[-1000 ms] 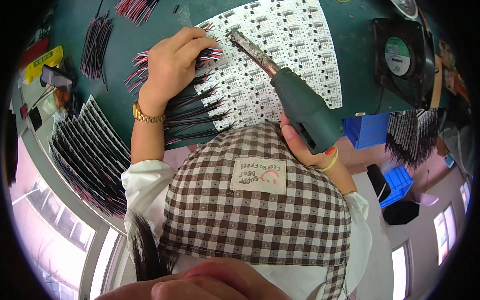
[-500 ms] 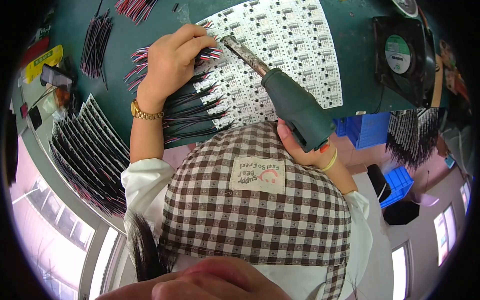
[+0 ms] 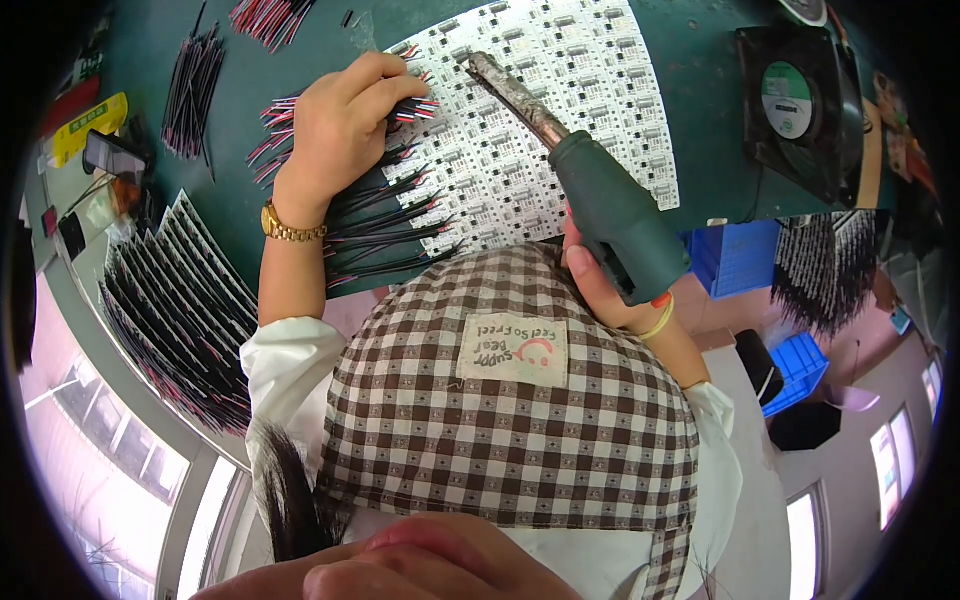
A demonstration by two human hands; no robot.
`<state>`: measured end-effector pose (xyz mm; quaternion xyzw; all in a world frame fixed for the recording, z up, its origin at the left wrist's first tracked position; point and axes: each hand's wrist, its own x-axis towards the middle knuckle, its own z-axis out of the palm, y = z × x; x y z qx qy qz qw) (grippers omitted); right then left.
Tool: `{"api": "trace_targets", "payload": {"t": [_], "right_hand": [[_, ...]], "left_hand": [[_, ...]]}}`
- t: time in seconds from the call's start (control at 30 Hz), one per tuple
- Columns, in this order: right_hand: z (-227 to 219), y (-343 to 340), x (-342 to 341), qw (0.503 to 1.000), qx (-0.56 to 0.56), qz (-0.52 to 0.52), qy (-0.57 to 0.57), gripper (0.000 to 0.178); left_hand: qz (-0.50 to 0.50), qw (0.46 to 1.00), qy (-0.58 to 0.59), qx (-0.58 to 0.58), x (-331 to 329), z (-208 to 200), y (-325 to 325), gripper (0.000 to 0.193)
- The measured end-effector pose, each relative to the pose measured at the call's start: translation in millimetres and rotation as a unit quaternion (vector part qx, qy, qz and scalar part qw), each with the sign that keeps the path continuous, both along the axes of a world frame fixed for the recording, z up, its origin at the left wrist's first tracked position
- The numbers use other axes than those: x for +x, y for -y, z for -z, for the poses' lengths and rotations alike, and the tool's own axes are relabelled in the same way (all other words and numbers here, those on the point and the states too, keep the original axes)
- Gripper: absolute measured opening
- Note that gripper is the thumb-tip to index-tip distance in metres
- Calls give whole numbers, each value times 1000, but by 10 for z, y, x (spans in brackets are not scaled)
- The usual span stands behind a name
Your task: The person tins the stripped ends of wire bundles by pressing them against a handheld soldering gun, sets the soldered wires down on a circuit board sheet, and picks up additional bundles to solder.
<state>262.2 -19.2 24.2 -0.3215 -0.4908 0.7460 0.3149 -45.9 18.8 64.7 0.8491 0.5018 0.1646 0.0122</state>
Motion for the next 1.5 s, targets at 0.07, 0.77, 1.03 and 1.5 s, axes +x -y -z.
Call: {"api": "trace_targets", "payload": {"t": [0.07, 0.77, 1.03, 1.5], "right_hand": [[30, -1, 10, 999, 34, 10, -3, 32], [200, 133, -15, 995, 20, 20, -92, 38], [297, 165, 31, 991, 123, -53, 11, 49], [111, 141, 5, 999, 41, 13, -2, 29]], "left_hand": [[0, 1000, 6, 3, 3, -3, -8, 29], [-106, 993, 9, -53, 263, -247, 337, 36], [-100, 995, 7, -16, 274, -27, 306, 36], [-153, 982, 107, 1, 333, -101, 312, 30]]}}
